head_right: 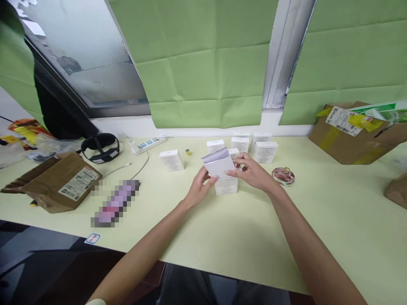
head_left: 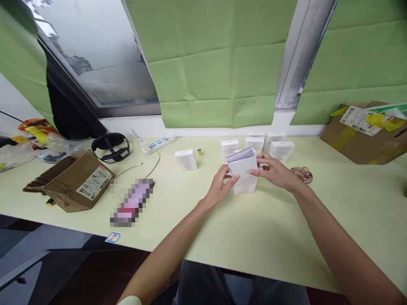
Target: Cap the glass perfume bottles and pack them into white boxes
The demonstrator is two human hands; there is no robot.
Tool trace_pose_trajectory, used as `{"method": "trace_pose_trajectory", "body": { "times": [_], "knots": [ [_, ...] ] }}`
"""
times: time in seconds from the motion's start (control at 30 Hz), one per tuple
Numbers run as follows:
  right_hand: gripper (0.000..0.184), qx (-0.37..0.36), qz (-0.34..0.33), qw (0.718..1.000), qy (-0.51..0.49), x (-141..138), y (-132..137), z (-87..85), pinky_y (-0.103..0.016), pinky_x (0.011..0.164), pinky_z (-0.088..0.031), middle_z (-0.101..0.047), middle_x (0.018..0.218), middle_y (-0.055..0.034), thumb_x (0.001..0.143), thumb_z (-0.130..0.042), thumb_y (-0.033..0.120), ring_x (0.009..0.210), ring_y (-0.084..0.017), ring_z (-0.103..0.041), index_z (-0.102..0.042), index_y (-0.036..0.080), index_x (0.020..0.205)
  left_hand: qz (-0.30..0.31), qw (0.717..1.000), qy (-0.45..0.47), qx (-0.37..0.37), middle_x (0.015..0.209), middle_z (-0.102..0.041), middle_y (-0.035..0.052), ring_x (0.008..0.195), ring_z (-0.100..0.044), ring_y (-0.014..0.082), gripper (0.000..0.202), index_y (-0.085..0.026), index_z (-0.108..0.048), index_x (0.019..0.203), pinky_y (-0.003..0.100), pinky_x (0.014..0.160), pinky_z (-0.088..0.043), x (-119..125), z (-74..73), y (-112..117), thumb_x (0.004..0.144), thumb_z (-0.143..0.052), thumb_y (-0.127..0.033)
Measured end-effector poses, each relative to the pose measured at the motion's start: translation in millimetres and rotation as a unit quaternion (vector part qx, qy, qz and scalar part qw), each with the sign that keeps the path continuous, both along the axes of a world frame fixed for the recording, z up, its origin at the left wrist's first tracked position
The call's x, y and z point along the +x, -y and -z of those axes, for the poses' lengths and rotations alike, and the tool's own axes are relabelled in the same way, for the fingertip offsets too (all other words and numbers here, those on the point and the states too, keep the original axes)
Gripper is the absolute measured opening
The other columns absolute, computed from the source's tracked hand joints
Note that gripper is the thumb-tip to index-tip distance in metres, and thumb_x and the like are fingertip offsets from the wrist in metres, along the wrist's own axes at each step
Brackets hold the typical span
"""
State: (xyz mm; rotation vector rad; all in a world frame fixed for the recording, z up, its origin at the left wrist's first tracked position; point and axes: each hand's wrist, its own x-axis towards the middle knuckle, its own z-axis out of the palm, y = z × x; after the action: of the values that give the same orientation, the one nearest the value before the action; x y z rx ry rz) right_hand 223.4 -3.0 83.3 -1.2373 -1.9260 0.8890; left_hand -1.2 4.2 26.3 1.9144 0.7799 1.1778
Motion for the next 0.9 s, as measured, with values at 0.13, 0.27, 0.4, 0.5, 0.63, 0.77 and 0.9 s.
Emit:
{"method": "trace_pose_trajectory", "body": {
  "times": [0.13,0.27,0.4,0.5,0.63,0.77,0.9],
  "knots": [
    [0.045,-0.004,0.023,1.000,-0.014,-2.1,-0.5,13.4,-0.038,0.079,-0.049,-0.047,0.105,-0.0050,0.076,-0.064,0.063,0.094,-0.022,-0.052,-0.073,0.027,0.101,-0.007,1.000,-0.007,-0.013,0.120,-0.054,0.0097,0.107,-0.057,0.0178,0.036,-0.021,-0.049,0.125,0.031,0.088,-0.053,-1.0,-0.8,0.2,0.095,-0.050,-0.042],
    [0.041,0.022,0.025,0.999,-0.024,-0.3,3.4,0.1,-0.041,0.092,-0.048,-0.046,0.117,-0.0058,0.080,-0.062,0.060,0.107,-0.024,-0.052,-0.069,0.030,0.106,-0.002,1.000,-0.012,-0.011,0.124,-0.053,0.0102,0.108,-0.057,0.0178,0.035,-0.022,-0.051,0.123,0.030,0.087,-0.052,-1.5,-3.3,1.1,0.095,-0.049,-0.042],
    [0.032,0.059,0.037,0.997,-0.044,0.5,4.1,-20.7,-0.040,0.097,-0.047,-0.048,0.121,-0.0042,0.086,-0.055,0.059,0.117,-0.025,-0.050,-0.067,0.032,0.098,0.000,1.000,-0.011,-0.020,0.124,-0.054,0.0106,0.108,-0.057,0.0187,0.035,-0.021,-0.050,0.123,0.031,0.088,-0.052,-1.9,-5.4,2.2,0.094,-0.051,-0.041],
    [0.032,0.048,-0.007,0.999,0.012,1.2,3.3,-22.8,-0.041,0.096,-0.047,-0.049,0.124,-0.0038,0.086,-0.055,0.059,0.114,-0.025,-0.053,-0.067,0.030,0.094,0.006,0.999,0.000,-0.037,0.122,-0.055,0.0103,0.107,-0.058,0.0189,0.037,-0.022,-0.048,0.125,0.032,0.088,-0.052,-2.8,-6.0,2.9,0.094,-0.053,-0.041],
    [0.033,-0.001,-0.040,0.996,0.079,3.8,5.2,-15.3,-0.040,0.084,-0.051,-0.050,0.128,-0.0039,0.085,-0.055,0.060,0.106,-0.025,-0.057,-0.066,0.032,0.100,0.005,0.999,-0.004,-0.043,0.126,-0.052,0.0099,0.108,-0.057,0.0189,0.040,-0.024,-0.047,0.128,0.030,0.085,-0.052,-3.8,-5.0,3.7,0.093,-0.054,-0.041],
    [0.033,-0.005,-0.054,0.996,0.072,0.9,8.7,-15.0,-0.037,0.083,-0.050,-0.047,0.135,-0.0039,0.087,-0.053,0.057,0.111,-0.025,-0.056,-0.065,0.033,0.106,0.009,0.999,0.000,-0.043,0.127,-0.053,0.0091,0.109,-0.056,0.0188,0.040,-0.024,-0.047,0.127,0.031,0.089,-0.049,-2.8,-4.0,5.8,0.092,-0.056,-0.041],
    [0.033,0.009,-0.047,0.995,0.087,-8.1,6.9,-16.3,-0.035,0.081,-0.049,-0.049,0.132,-0.0058,0.090,-0.050,0.053,0.105,-0.022,-0.059,-0.069,0.029,0.104,0.022,0.996,0.024,-0.079,0.118,-0.055,0.0075,0.102,-0.056,0.0174,0.039,-0.023,-0.045,0.126,0.029,0.086,-0.047,1.0,-4.6,10.0,0.093,-0.054,-0.041]
  ]
}}
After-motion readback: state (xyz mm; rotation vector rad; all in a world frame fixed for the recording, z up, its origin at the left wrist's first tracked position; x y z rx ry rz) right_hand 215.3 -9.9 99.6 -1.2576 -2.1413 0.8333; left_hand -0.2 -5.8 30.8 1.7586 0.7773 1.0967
